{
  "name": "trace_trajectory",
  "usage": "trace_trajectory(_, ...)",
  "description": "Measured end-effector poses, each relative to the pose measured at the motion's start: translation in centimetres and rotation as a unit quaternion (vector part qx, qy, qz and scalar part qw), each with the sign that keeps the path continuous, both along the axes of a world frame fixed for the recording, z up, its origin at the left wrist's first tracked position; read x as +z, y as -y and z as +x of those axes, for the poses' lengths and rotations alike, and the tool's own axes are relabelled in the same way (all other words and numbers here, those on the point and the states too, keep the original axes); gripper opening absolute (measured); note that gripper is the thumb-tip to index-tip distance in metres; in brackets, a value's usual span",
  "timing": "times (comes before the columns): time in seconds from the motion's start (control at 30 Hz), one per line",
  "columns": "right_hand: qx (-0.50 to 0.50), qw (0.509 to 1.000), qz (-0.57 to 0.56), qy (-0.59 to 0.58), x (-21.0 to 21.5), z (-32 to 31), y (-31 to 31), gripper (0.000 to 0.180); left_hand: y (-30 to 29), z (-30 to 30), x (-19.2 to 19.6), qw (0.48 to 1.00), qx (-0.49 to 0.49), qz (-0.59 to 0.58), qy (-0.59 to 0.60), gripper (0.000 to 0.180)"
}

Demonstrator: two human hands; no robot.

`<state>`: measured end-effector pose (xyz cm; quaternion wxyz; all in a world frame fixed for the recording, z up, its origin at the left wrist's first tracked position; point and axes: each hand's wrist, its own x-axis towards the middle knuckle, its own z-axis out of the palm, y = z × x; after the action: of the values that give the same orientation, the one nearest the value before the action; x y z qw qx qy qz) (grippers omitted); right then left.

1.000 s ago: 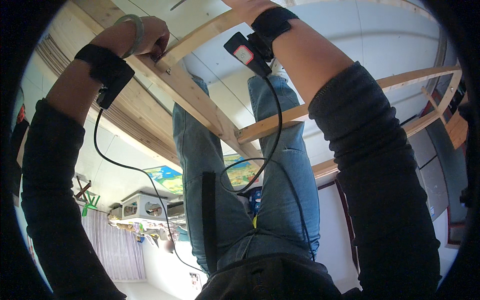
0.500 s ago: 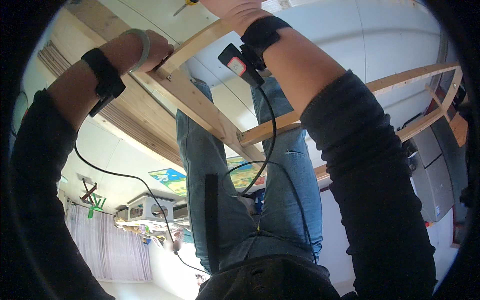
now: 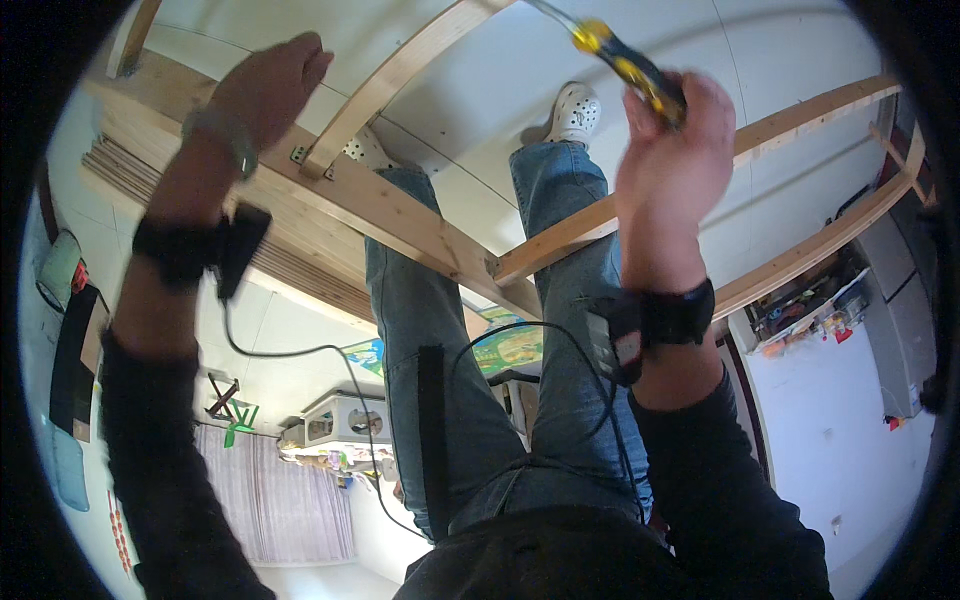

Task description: The person uses a manual screwdriver to fasten screws into a wooden frame structure. They align the wood pieces, insert screws, and tighten them by hand to assemble the frame.

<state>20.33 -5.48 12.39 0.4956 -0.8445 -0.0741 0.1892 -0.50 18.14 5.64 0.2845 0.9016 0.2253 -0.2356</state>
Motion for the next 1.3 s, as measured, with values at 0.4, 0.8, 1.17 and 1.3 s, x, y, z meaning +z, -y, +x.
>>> trace_trajectory(0.4,-0.226,0.907,0.108,-0.338,1.3,0.7,6.4,0.010,17.1,-2.9,-2.8,0.977,0.102,-0.073,-0.170,0.028)
trace_trajectory(0.8,0.188,0.834,0.027,-0.519,4.0,2.9,-1.9,0.029,9.3,-10.3,2.2,0.806,0.545,0.159,0.168,0.035)
trace_trajectory(1.17,0.575,0.806,-0.116,-0.075,2.9,-2.2,-15.3,0.025,5.7,-7.3,-4.9,0.674,0.697,0.159,0.184,0.062)
trace_trajectory(1.3,0.674,0.723,-0.138,0.069,1.4,-5.8,-20.4,0.027,6.2,-6.8,-4.4,0.643,0.714,0.161,0.227,0.051)
